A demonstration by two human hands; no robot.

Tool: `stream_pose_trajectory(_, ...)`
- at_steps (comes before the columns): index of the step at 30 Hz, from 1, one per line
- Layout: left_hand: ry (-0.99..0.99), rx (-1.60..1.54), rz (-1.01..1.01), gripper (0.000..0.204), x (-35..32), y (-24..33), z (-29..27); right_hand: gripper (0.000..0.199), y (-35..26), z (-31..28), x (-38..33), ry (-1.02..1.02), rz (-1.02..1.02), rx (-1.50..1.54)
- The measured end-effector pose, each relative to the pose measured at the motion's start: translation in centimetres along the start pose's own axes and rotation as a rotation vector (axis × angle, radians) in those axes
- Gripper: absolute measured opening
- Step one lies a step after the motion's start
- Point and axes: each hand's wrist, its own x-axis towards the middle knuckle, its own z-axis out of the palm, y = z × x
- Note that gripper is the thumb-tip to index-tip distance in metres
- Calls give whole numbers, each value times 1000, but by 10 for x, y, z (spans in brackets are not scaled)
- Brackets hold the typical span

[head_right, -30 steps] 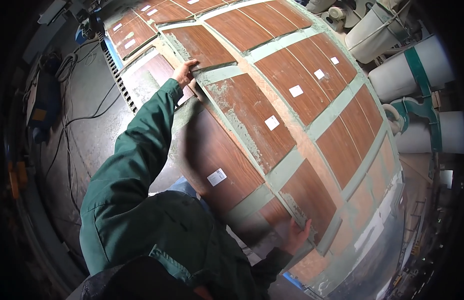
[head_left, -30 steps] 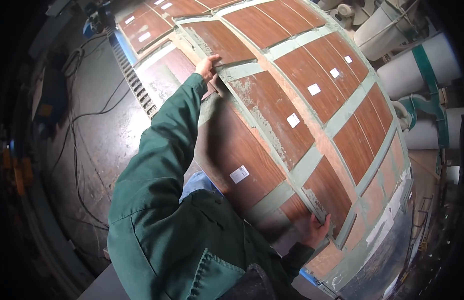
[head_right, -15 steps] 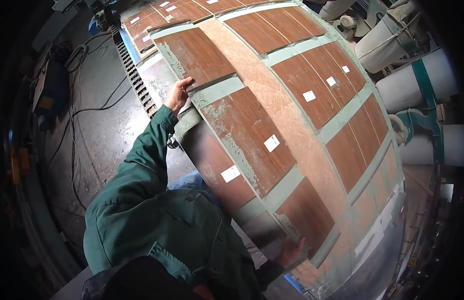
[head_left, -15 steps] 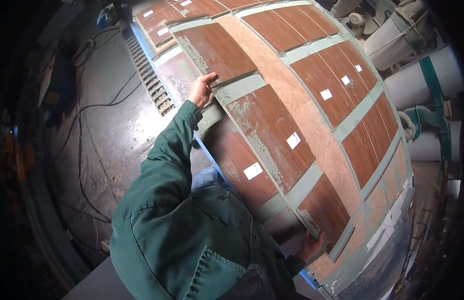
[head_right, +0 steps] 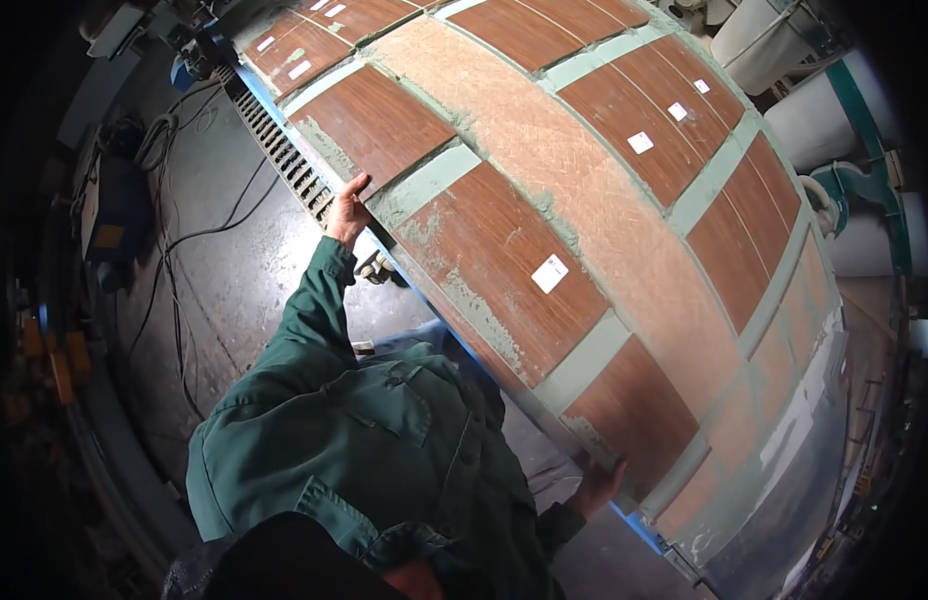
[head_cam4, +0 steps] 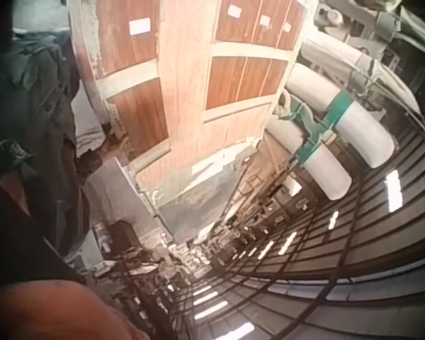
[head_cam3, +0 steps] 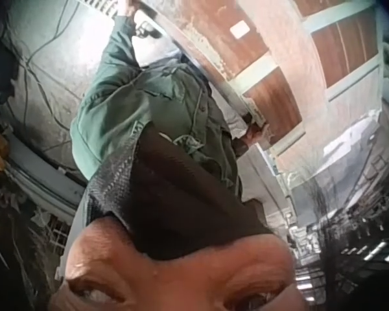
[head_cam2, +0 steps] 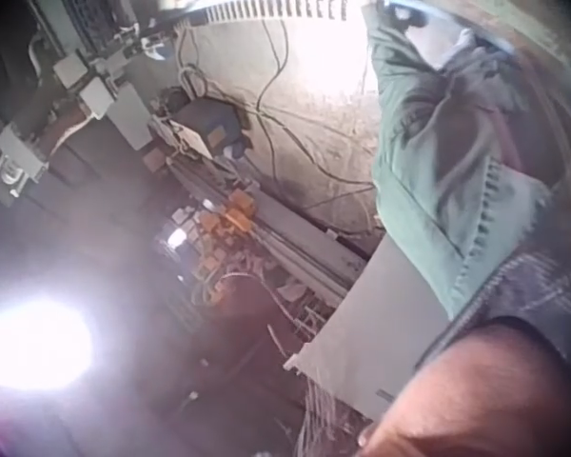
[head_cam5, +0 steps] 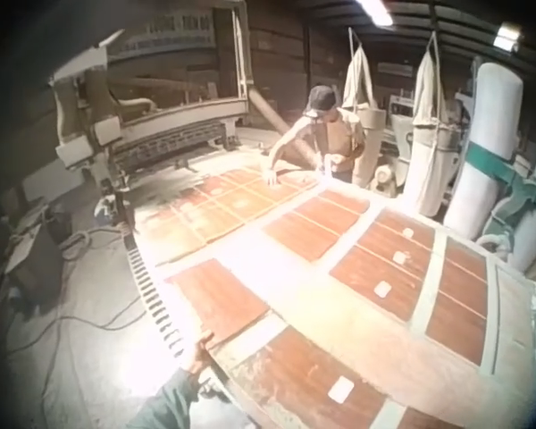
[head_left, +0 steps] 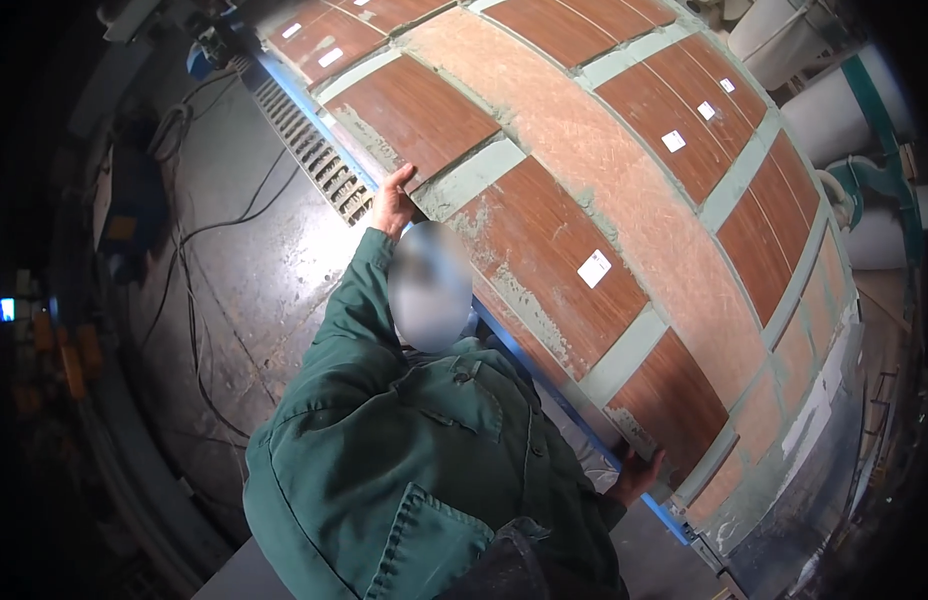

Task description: Applying identification labels to wood panels and operating the control interface of a manufacturing machine.

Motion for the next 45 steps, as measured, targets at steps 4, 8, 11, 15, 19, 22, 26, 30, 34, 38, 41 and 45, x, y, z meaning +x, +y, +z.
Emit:
stream_pose_trajectory(4, -61, 7, -89, 32, 23, -20, -4, 40, 2, -13, -16, 6, -8, 40)
stream_pose_trajectory(8, -430, 1, -593, 41, 21, -4, -6, 35, 4, -98, -17, 187, -4, -279)
stream_pose_trajectory(11, -174, 39, -316, 34, 33, 53, -45, 29, 19, 36, 6, 337, 22, -28)
stream_pose_trajectory(15, -266, 232, -343, 25, 67, 37, -36, 31, 18, 29, -14, 277, -52, 80)
stream_pose_trajectory(19, -364, 417, -424, 23, 73, 51, -42, 31, 21, 23, -9, 280, -57, 9)
stream_pose_trajectory(22, -136, 658, -307, 19, 22, 33, -7, 33, 15, 30, -19, 357, -51, -101)
stream_pose_trajectory(26, -258, 679, -443, 22, 53, 59, -39, 37, 20, 32, -21, 450, -6, -190)
stream_pose_trajectory(30, -282, 686, -502, 26, 66, 74, -47, 39, 18, 42, -30, 455, 47, -210)
stream_pose_trajectory(34, -357, 680, -584, 24, 77, 71, -43, 46, 22, 36, -28, 479, 93, -390)
stream_pose_trajectory(38, -294, 694, -565, 27, 48, 61, -19, 55, 17, 29, -27, 495, 158, -551)
stream_pose_trajectory(41, -272, 894, -590, 32, 34, 68, -11, 57, 16, 28, -21, 504, 202, -547)
stream_pose_trajectory(45, -157, 1326, -385, 54, 23, 66, -1, 55, 17, 51, -24, 502, 201, -570)
